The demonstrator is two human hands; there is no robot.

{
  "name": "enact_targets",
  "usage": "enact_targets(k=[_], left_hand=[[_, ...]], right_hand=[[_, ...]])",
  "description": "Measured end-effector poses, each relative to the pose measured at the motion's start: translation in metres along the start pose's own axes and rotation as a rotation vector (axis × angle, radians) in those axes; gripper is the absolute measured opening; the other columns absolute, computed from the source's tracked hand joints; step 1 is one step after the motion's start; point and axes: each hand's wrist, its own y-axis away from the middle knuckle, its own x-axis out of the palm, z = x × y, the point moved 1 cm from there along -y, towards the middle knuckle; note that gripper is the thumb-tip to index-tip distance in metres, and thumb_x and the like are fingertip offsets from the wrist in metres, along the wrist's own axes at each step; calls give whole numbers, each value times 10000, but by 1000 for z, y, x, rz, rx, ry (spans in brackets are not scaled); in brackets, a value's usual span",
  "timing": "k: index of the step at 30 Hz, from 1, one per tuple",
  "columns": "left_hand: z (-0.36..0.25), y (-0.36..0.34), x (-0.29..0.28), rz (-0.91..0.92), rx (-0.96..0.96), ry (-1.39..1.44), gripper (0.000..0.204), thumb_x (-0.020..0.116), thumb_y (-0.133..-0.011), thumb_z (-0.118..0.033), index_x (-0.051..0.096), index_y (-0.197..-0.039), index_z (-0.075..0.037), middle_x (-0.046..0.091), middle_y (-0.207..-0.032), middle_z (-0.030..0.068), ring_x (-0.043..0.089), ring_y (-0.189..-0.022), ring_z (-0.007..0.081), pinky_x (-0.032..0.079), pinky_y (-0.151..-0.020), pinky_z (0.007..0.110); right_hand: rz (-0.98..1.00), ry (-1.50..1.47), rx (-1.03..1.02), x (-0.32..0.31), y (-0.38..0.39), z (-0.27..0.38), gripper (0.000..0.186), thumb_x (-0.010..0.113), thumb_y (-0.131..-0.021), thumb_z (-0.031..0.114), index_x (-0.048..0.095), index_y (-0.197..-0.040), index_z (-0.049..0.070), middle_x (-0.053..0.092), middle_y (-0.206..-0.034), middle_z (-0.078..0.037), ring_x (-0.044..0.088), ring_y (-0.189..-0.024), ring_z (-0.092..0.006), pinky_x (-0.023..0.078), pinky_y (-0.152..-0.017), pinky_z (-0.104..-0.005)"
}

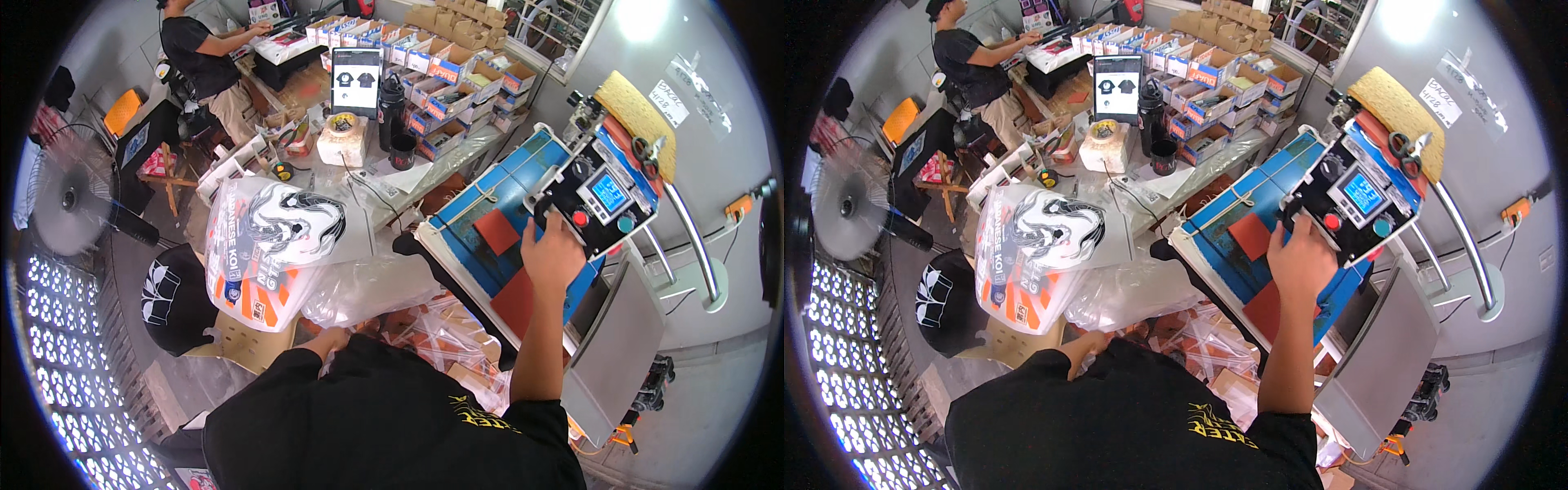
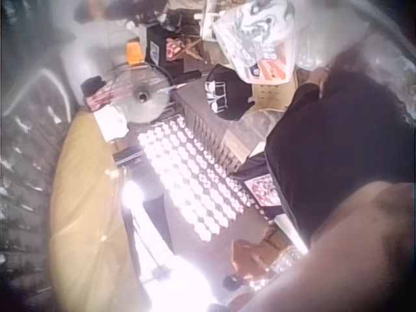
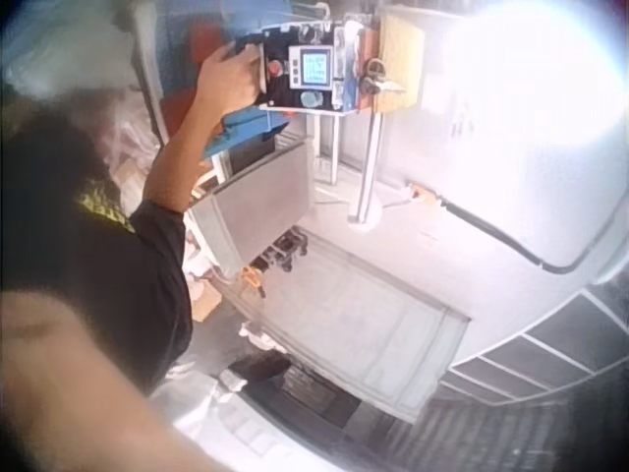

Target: The person trims a graphic design transfer with shears, aligns it on a black shirt at a workstation, and applies it using a heat press machine.

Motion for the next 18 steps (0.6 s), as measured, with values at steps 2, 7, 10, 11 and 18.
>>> enact_targets(k=[2, 7, 10, 11, 18], left_hand=[[-14, -31, -28, 70, 60, 51, 412, 592, -818, -373, 744, -993, -32, 682, -1058, 251, 659, -994, 412, 511, -880, 454], [-44, -59, -68, 9, 249, 239, 378, 614, -815, -357, 742, -913, -15, 693, -972, 243, 668, -939, 412, 525, -819, 455], [-52, -73, -89, 165, 355, -7, 319, 603, -832, -315, 745, -904, -38, 695, -951, 233, 665, -901, 412, 521, -800, 458], [-58, -76, -97, 146, 388, 70, 315, 596, -843, -311, 738, -898, -36, 694, -928, 230, 661, -875, 405, 521, -791, 452], [-98, -59, -315, -40, 474, 749, 194, 603, -936, -222, 680, -951, -45, 692, -851, 39, 637, -795, 114, 513, -745, 312]], right_hand=[[-19, 74, 4, 2, 0, 0, 284, 709, -811, 371, 600, -865, 115, 660, -730, -87, 665, -605, -300, 531, -553, -415], [-87, 141, -24, 4, -3, 5, 274, 724, -797, 350, 586, -824, 115, 658, -711, -83, 649, -583, -306, 510, -527, -417], [-104, 150, -2, 9, -7, 13, 269, 752, -767, 315, 581, -785, 108, 662, -717, -75, 650, -603, -303, 504, -543, -413], [-102, 148, 6, 9, -9, 15, 268, 756, -761, 309, 582, -781, 106, 661, -716, -73, 652, -609, -301, 502, -548, -411], [-139, 230, 49, 18, -9, 18, 251, 768, -756, 304, 700, -905, 114, 707, -759, -60, 663, -613, -286, 505, -557, -394]])
